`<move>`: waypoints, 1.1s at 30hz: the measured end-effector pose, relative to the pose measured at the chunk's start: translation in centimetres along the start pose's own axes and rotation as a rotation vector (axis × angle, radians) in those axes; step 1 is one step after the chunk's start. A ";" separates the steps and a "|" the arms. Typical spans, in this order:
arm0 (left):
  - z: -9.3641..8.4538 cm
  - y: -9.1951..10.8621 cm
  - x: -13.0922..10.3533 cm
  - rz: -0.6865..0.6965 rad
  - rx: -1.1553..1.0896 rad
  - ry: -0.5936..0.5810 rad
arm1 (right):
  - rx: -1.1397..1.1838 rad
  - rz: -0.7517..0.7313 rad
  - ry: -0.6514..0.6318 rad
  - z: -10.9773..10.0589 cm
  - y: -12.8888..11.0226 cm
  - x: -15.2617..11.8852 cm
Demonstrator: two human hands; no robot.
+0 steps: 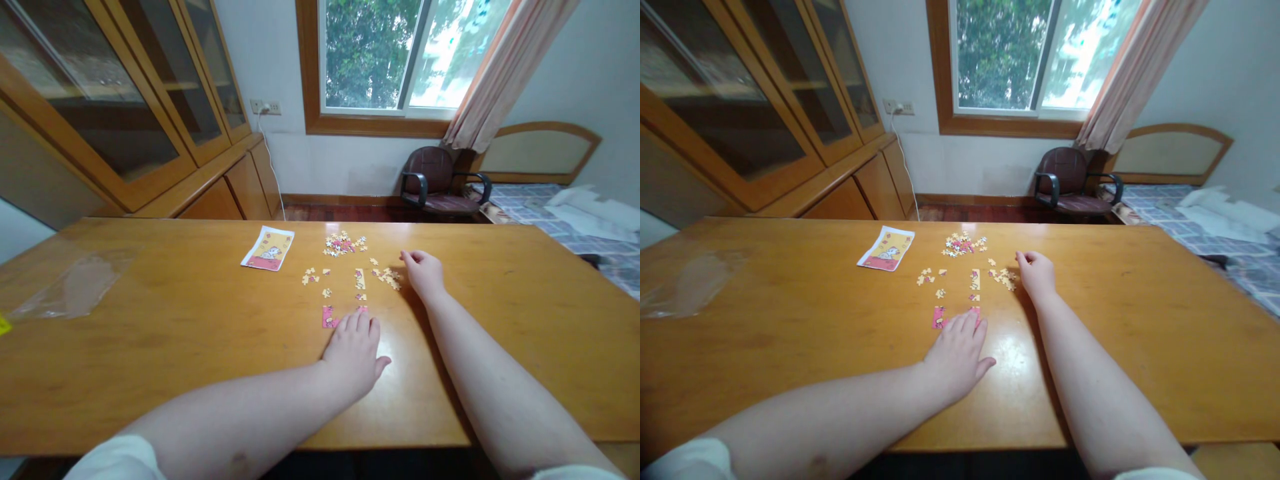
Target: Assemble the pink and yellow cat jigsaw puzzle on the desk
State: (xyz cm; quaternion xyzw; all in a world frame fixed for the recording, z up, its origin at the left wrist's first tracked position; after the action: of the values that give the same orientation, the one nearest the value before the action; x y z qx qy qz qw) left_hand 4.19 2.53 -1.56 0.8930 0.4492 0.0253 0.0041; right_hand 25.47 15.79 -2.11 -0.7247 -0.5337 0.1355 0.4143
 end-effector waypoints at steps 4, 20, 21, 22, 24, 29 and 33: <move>-0.1 0.0 0.0 0.020 0.021 0.012 | -0.026 0.005 -0.018 0.0 -0.1 0.0; -0.2 0.2 0.0 0.014 0.026 0.016 | -0.321 -0.171 -0.240 0.2 -2.5 -1.0; -0.2 0.2 0.0 0.015 0.028 0.022 | -0.370 -0.197 -0.290 0.1 -2.9 -1.2; -0.2 0.2 0.0 0.015 0.031 0.025 | -0.429 -0.223 -0.343 0.0 -3.3 -1.5; -0.1 0.2 -0.1 0.014 0.037 0.026 | -0.547 -0.251 -0.430 -0.1 -3.8 -2.0; -0.2 0.3 -0.2 0.018 0.050 0.025 | -0.684 -0.233 -0.535 0.1 -3.9 -2.6; -0.3 0.2 -0.2 0.016 0.056 0.019 | -0.665 -0.214 -0.565 0.6 -3.5 -2.5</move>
State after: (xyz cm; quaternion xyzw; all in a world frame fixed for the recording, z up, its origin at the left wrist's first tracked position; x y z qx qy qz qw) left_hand 4.23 2.24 -1.27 0.8961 0.4427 0.0209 -0.0254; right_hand 21.81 14.14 -0.45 -0.6936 -0.7125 0.1057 0.0086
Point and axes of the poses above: each hand's wrist, its own x-axis towards the middle knuckle, its own z-axis out of the palm, y = z × x, the point moved 3 cm from there along x, towards the middle knuckle, and after that the axes turned 3 degrees about x, right-handed, at the moved point
